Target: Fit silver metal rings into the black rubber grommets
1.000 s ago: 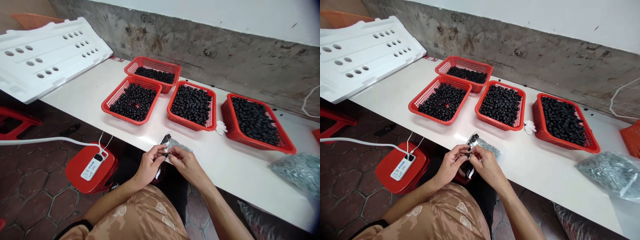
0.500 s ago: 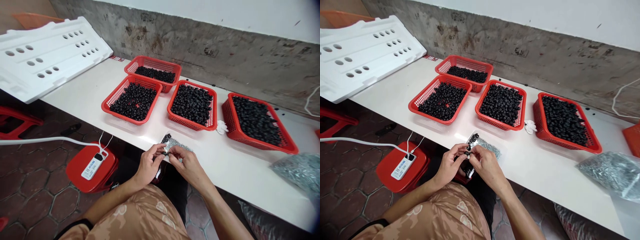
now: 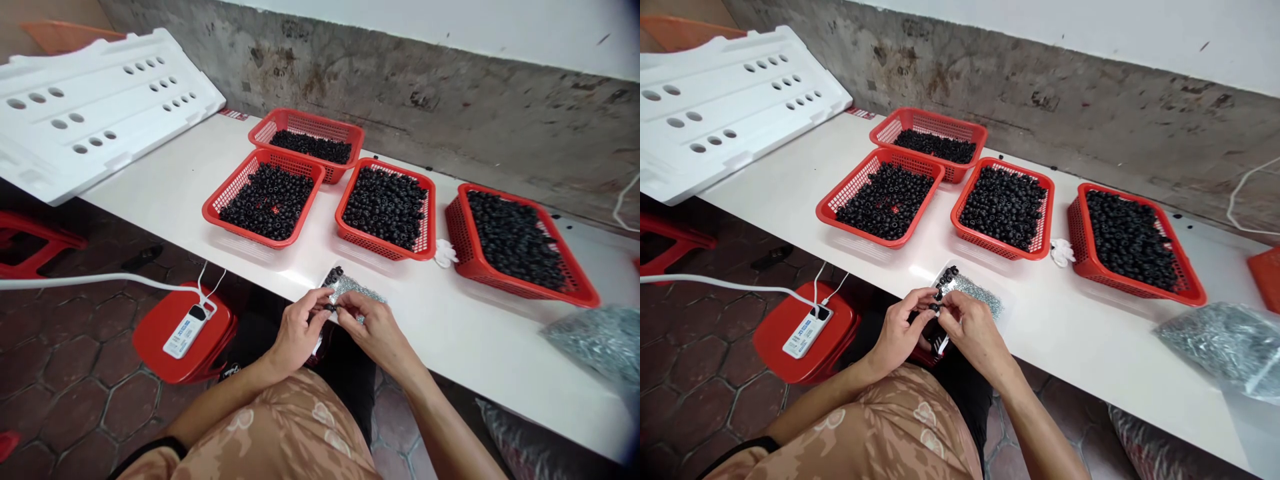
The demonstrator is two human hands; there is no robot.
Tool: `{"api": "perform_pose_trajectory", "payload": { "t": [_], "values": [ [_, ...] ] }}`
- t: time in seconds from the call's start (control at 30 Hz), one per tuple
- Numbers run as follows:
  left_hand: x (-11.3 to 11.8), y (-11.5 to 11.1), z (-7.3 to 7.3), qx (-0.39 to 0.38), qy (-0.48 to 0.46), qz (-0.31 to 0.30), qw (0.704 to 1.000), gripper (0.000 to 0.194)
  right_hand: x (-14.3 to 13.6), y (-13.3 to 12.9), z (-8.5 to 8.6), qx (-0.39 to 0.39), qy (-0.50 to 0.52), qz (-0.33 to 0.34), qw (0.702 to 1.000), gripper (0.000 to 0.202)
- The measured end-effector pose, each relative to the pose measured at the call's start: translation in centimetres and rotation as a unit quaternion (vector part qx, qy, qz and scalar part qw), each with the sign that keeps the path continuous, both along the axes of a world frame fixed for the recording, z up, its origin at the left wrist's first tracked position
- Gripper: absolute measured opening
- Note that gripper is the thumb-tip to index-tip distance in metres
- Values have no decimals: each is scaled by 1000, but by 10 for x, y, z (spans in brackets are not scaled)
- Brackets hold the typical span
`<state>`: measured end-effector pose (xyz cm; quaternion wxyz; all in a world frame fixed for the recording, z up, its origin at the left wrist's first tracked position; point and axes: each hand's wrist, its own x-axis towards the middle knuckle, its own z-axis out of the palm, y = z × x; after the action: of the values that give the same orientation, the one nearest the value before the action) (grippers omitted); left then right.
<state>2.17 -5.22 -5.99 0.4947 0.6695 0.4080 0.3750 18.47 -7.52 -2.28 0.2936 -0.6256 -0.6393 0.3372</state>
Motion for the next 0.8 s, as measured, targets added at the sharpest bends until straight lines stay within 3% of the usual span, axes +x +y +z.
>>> {"api": "perform_pose_trajectory", "payload": {
  "t": [0.33,0.53,0.8],
  "values": [
    [-1,-1,-2,27,15,-2,1000,34,0,-1,1,-19,22,0,1000,13],
    [1,-5,-5,-28,0,18,999,31,1,1,-8,-45,57,-4,997,15],
    [5,-9,-13,-67,-21,56,996,30,-7,-2,-13,16,-25,4,1000,15]
  ]
}}
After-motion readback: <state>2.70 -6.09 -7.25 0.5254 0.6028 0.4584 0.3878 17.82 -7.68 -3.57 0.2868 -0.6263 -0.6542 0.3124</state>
